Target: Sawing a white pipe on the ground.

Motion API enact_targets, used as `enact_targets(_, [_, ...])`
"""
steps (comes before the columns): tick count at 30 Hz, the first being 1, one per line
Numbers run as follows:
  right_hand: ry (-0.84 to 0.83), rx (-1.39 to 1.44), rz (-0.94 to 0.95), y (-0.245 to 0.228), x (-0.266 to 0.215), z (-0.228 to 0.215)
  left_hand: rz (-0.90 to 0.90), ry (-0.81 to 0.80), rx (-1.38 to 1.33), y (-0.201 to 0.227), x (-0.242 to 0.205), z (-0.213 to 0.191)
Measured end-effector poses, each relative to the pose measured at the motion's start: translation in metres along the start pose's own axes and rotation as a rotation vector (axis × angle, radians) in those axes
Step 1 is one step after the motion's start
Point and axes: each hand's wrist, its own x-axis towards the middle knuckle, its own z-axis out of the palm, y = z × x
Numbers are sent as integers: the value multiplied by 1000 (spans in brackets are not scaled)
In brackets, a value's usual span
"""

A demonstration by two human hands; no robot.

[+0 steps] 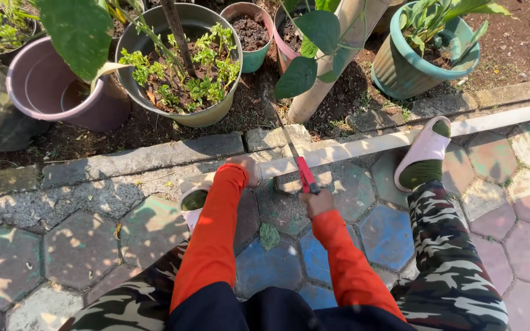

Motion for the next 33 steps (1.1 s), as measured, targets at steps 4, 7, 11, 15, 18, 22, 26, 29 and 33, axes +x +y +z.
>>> enact_targets(4, [-66,69,110,12,-26,-26,-8,-18,0,-2,3,-5])
enact_targets(7, [-38,25,115,37,-56,-47,31,27,-53,-3,6,7])
enact_targets(11, [-39,59,33,22,-17,-18,23,22,-21,-2,4,2])
enact_targets(15, [-89,158,70,35,10,-16,74,23,20,-9,19,18])
enact_targets(18, [-58,132,126,44,-41,-47,68,38,2,-8,20,10])
enact_targets(22, [-34,80,102,57,-46,-44,109,-11,11,-3,14,18])
enact_targets(26, [-82,159,43,15,9,-15,25,-33,12,3,-9,-20])
enact_targets(29, [-55,144,95,38,-35,-36,24,-54,-7,3,-16,-15])
enact_targets(33, [-32,142,141,67,-61,-55,62,7,-5,-5,1,-4])
